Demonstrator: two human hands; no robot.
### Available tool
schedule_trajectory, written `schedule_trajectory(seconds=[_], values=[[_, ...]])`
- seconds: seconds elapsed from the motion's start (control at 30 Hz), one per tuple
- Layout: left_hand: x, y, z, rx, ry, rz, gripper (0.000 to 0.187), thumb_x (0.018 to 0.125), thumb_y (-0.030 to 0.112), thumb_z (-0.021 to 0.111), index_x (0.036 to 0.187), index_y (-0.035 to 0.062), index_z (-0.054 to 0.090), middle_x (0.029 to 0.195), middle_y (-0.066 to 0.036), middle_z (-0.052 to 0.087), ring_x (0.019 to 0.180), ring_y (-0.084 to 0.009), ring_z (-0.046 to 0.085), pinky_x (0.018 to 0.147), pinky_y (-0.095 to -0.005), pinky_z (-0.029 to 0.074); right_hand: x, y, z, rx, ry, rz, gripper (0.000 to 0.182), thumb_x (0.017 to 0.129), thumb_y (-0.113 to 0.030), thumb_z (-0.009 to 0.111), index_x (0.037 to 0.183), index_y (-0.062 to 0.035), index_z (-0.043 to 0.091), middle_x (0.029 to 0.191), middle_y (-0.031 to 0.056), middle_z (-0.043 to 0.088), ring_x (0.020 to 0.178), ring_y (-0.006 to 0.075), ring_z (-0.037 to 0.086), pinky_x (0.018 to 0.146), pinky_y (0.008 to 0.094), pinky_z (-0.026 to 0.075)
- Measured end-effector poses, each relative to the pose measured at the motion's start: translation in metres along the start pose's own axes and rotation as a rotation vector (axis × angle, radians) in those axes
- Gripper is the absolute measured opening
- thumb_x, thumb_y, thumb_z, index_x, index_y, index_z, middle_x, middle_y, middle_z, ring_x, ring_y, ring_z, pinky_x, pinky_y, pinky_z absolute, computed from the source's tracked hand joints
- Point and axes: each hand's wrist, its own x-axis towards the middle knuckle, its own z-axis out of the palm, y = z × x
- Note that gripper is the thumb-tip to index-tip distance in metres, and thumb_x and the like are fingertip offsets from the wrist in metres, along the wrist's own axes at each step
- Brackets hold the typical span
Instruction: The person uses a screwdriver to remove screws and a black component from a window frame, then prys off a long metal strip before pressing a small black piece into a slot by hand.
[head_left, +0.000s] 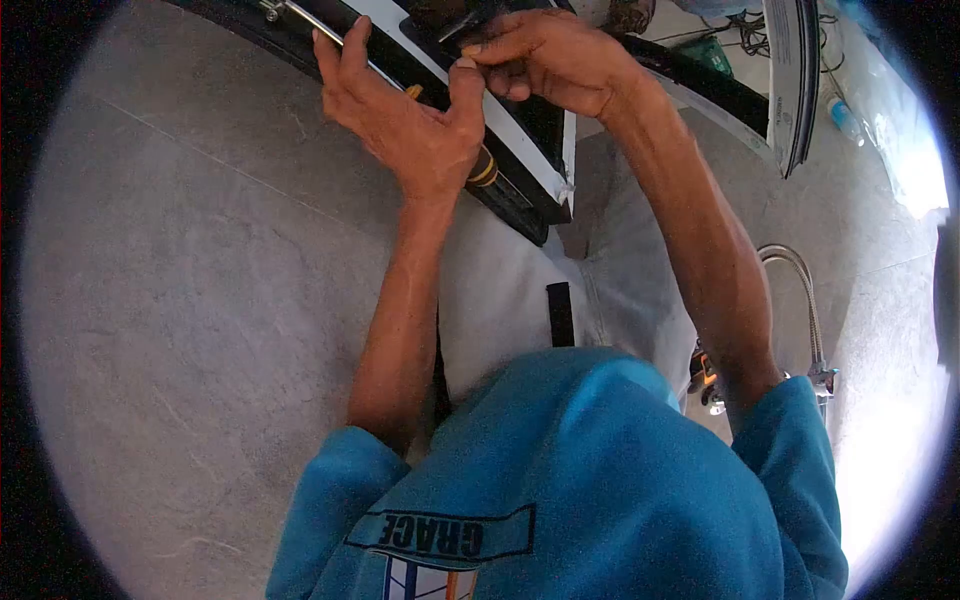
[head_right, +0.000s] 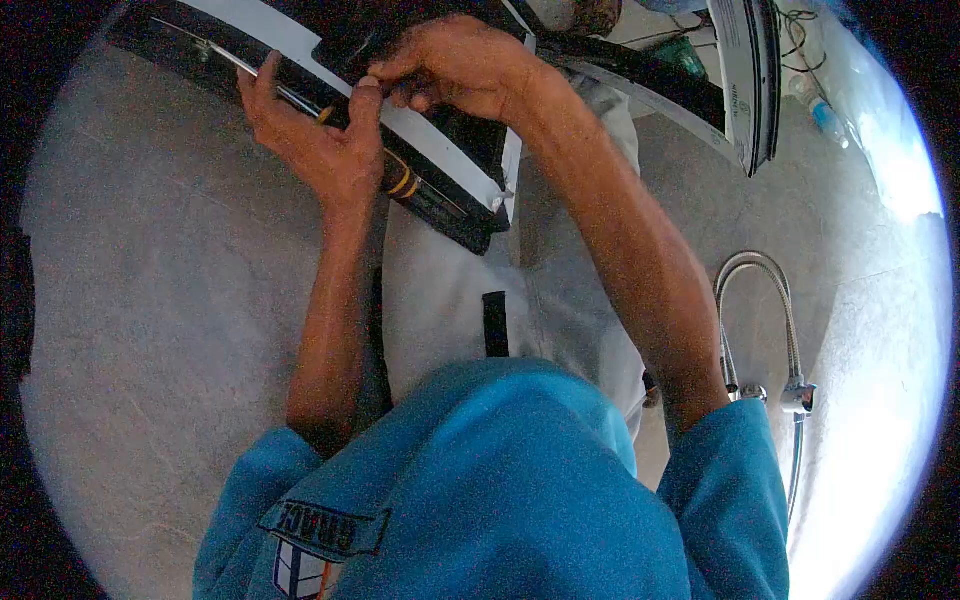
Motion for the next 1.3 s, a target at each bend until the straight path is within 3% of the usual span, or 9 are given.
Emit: schedule_trajectory(seconds=[0.03,0.1,0.33,0.4,0.83,0.9,1.0,1.2,1.3], values=[[0.000,0.000,0.000,0.001,0.000,-0.002,0.079,0.070,0.025,0.066,0.135,0.0035,0.026,0.139,-0.030,0.017,0.122,-0.0385,0.022,0.094,-0.0501,0.033,-0.004,-0.002,0.002,0.000,-0.001,0.002,0.016,0.083,-0.015,0.065,0.085,0.0010,0.064,0.075,0.0061,0.061,0.062,0.0128,0.055,0.052,0.0227,0.044],[0.000,0.002,0.001,-0.122,0.053,-0.036,0.081,0.069,0.027,0.076,0.132,0.0007,0.032,0.138,-0.031,0.022,0.130,-0.0409,0.020,0.106,-0.0504,0.016,-0.015,-0.008,0.006,-0.073,0.057,-0.056,0.017,0.083,-0.015,0.065,0.083,0.0015,0.063,0.073,0.0059,0.060,0.060,0.0127,0.053,0.050,0.0230,0.043],[0.005,0.008,-0.004,-0.114,-0.006,-0.005,0.060,0.070,0.022,0.076,0.125,0.0130,0.051,0.140,-0.027,0.021,0.129,-0.0392,0.021,0.105,-0.0490,0.020,-0.006,0.004,0.001,-0.014,-0.003,-0.136,0.017,0.084,-0.016,0.064,0.082,0.0005,0.060,0.072,0.0051,0.059,0.061,0.0116,0.052,0.051,0.0240,0.042],[0.003,0.008,-0.003,-0.126,0.023,-0.020,0.053,0.070,0.022,0.076,0.119,0.0152,0.057,0.140,-0.026,0.021,0.128,-0.0386,0.023,0.104,-0.0481,0.023,-0.007,0.006,0.005,-0.180,0.068,-0.139,0.018,0.085,-0.016,0.063,0.085,0.0009,0.061,0.075,0.0056,0.060,0.064,0.0110,0.054,0.055,0.0234,0.044],[0.005,0.006,-0.002,-0.151,0.062,0.054,0.053,0.071,0.023,0.072,0.121,0.0156,0.056,0.140,-0.024,0.022,0.126,-0.0387,0.027,0.103,-0.0475,0.024,-0.025,0.010,0.003,0.132,-0.021,-0.051,0.026,0.091,-0.016,0.055,0.110,0.0013,0.057,0.093,0.0046,0.062,0.081,0.0079,0.059,0.067,0.0185,0.049],[0.008,0.020,-0.003,-0.034,0.156,-0.044,0.042,0.076,0.020,0.061,0.116,0.0085,0.059,0.133,-0.025,0.038,0.118,-0.0361,0.039,0.091,-0.0442,0.040,-0.023,0.014,0.002,0.307,-0.036,-0.044,0.021,0.089,-0.013,0.057,0.102,0.0027,0.059,0.094,0.0086,0.064,0.081,0.0160,0.061,0.067,0.0243,0.050],[0.005,0.013,-0.006,-0.063,-0.003,-0.141,0.050,0.071,0.021,0.061,0.120,0.0123,0.056,0.143,-0.025,0.020,0.126,-0.0429,0.023,0.094,-0.0524,0.034,-0.024,0.016,0.003,0.318,-0.085,-0.069,0.021,0.089,-0.014,0.058,0.104,0.0016,0.059,0.096,0.0073,0.063,0.083,0.0148,0.061,0.066,0.0229,0.049],[0.007,0.013,-0.006,-0.002,0.027,-0.081,0.051,0.069,0.023,0.063,0.119,0.0115,0.057,0.140,-0.026,0.025,0.123,-0.0431,0.027,0.095,-0.0564,0.030,-0.027,0.025,0.020,0.345,0.124,-0.121,0.021,0.089,-0.015,0.058,0.104,-0.0012,0.060,0.095,0.0044,0.063,0.080,0.0114,0.058,0.066,0.0220,0.046],[0.008,0.018,-0.009,0.009,-0.027,-0.153,0.052,0.069,0.023,0.064,0.119,0.0121,0.057,0.140,-0.026,0.025,0.123,-0.0441,0.028,0.095,-0.0574,0.029,-0.024,0.029,0.016,0.308,0.073,-0.134,0.021,0.089,-0.016,0.059,0.104,-0.0018,0.061,0.094,0.0043,0.063,0.078,0.0113,0.058,0.067,0.0235,0.046]])
